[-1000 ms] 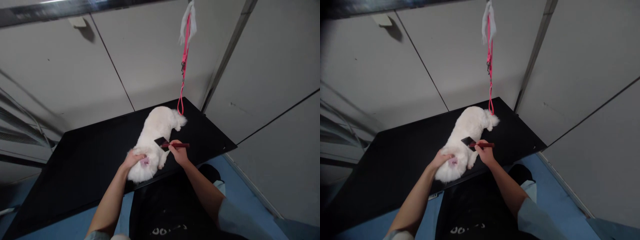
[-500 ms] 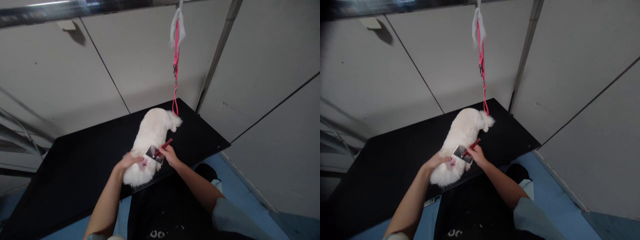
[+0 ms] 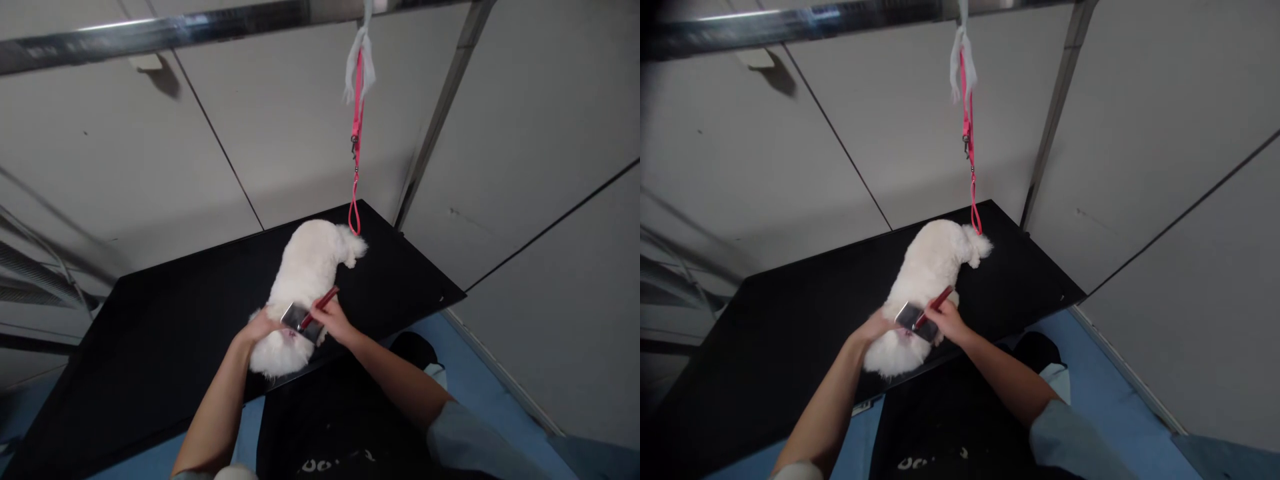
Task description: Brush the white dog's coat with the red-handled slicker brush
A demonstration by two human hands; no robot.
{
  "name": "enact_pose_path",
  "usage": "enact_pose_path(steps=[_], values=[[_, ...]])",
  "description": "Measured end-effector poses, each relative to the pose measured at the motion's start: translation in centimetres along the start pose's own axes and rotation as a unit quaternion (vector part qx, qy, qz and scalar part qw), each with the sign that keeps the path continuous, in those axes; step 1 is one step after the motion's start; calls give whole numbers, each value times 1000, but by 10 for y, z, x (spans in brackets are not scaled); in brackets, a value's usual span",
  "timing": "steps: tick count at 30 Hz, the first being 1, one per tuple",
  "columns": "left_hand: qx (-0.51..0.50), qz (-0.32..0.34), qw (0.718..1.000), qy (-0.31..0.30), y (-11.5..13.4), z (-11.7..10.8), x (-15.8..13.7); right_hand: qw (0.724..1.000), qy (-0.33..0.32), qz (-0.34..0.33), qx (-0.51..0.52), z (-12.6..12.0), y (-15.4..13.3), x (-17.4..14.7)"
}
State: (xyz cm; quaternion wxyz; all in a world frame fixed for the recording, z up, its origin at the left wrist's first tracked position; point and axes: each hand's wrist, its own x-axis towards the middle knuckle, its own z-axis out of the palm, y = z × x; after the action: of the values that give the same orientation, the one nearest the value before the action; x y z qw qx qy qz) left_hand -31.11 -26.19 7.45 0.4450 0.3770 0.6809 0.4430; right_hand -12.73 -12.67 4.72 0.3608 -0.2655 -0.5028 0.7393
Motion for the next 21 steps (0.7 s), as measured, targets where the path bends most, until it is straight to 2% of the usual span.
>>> enact_pose_path(steps=[2,4,5,9,10,13,14,17,18,19,21], values=[[-18,-4,1000,-12,0,0,0,1000,13,4,-8,-1,-1,1],[-31,-11,999,-7,-2,-1,0,996,88,-25,5,-2,-3,2],[-31,-10,999,-5,-4,-1,0,994,100,-35,7,-2,-3,3],[-32,-7,999,-33,-8,-1,2,1000,-11,-3,-26,1,-1,0],[-40,-14,998,-35,-8,0,1,1000,-7,1,-28,1,-2,-1],[-66,-35,997,-11,-8,2,1,994,102,-35,-15,1,-4,-3],[-68,-37,997,-10,-7,2,0,993,107,-42,-14,2,-5,-4],[-70,-40,996,-34,-5,2,0,999,-4,-4,-33,4,-6,-9],[-76,-41,996,-39,-4,2,0,999,-23,12,-38,4,-6,-10],[-81,-41,995,-34,-3,2,0,999,-14,18,-39,3,-7,-9],[-82,-37,996,-18,-1,2,-1,997,63,-1,-34,-1,-7,-7]])
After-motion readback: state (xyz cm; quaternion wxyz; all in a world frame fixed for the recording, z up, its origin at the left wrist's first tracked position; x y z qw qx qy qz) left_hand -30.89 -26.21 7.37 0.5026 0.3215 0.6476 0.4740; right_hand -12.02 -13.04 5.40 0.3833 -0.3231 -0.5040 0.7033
